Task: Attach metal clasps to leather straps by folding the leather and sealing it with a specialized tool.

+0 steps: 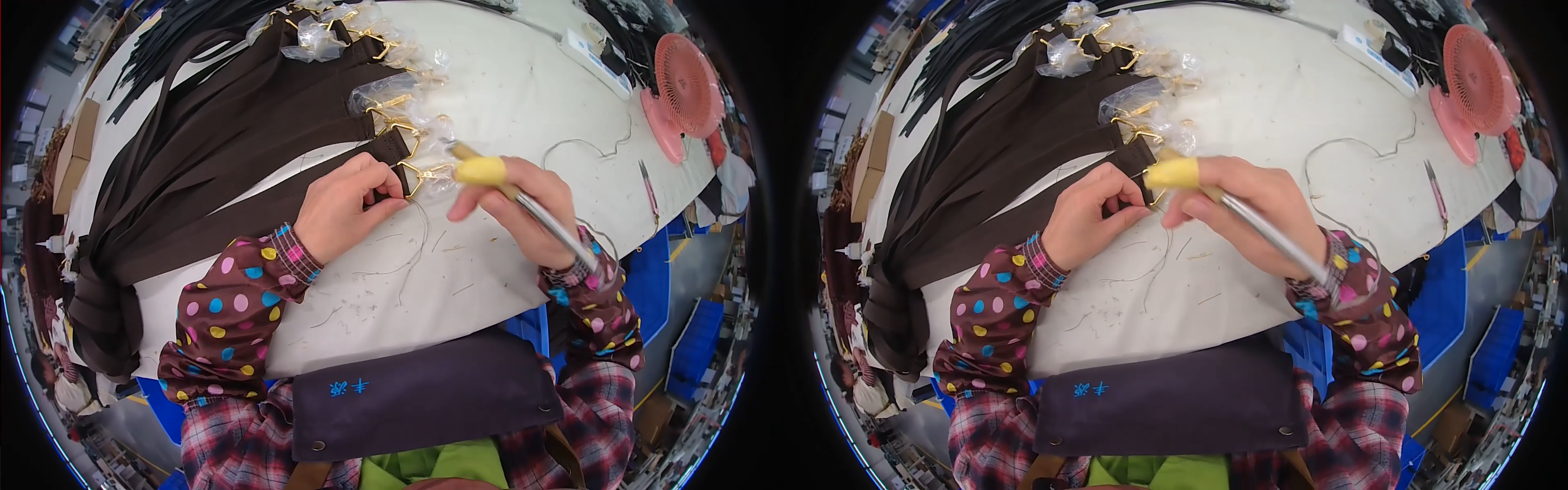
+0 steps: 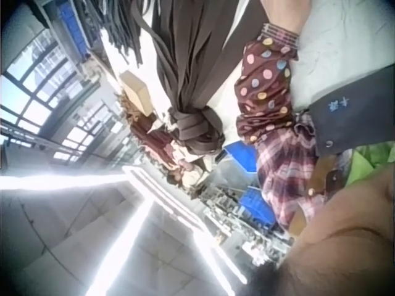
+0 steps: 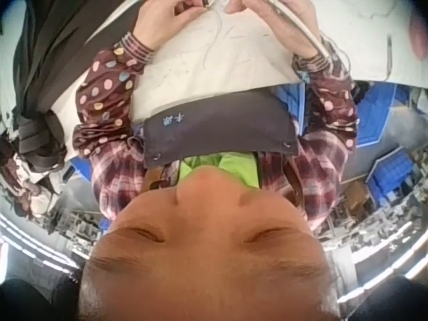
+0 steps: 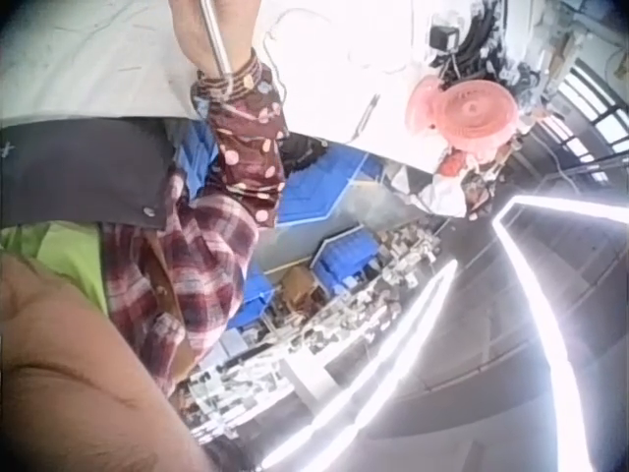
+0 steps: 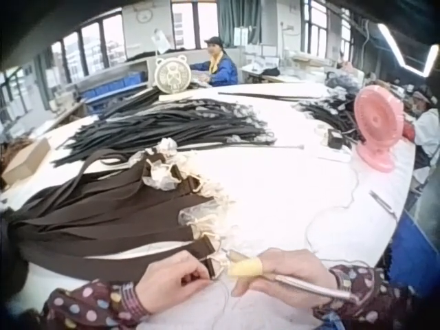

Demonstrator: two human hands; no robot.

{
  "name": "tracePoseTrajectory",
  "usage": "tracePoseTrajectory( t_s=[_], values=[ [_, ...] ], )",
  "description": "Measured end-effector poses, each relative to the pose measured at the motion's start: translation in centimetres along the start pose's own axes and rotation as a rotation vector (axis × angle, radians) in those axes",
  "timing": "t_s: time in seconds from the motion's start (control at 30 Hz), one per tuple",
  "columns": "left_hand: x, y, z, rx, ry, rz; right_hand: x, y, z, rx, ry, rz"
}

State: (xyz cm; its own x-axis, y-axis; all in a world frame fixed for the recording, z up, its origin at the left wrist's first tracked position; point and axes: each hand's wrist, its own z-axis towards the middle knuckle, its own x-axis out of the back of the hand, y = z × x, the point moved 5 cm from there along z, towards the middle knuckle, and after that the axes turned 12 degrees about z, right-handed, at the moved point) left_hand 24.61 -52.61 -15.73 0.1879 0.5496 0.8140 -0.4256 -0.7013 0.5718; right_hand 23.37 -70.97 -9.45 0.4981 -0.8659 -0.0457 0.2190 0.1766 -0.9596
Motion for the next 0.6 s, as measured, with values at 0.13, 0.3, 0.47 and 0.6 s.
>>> tracePoseTrajectory(
  t_s=[0.13,0.3,0.47,0.6],
  values=[
    [0.4,-0.9,0.0,0.063,-0.043,-0.216,-0.3,3.5,1.5,0.054,0.063,0.062],
    [0.1,-2.0,-0.4,0.124,-0.112,-0.346,-0.8,6.2,1.8,-0.064,0.136,-0.084],
    [-0.3,-2.4,-0.4,0.136,-0.145,-0.375,-0.8,7.7,1.5,-0.127,0.134,-0.162],
    [-0.4,-2.4,-0.3,0.112,-0.115,-0.431,-0.7,8.3,1.5,-0.146,0.165,-0.131]
  ],
)
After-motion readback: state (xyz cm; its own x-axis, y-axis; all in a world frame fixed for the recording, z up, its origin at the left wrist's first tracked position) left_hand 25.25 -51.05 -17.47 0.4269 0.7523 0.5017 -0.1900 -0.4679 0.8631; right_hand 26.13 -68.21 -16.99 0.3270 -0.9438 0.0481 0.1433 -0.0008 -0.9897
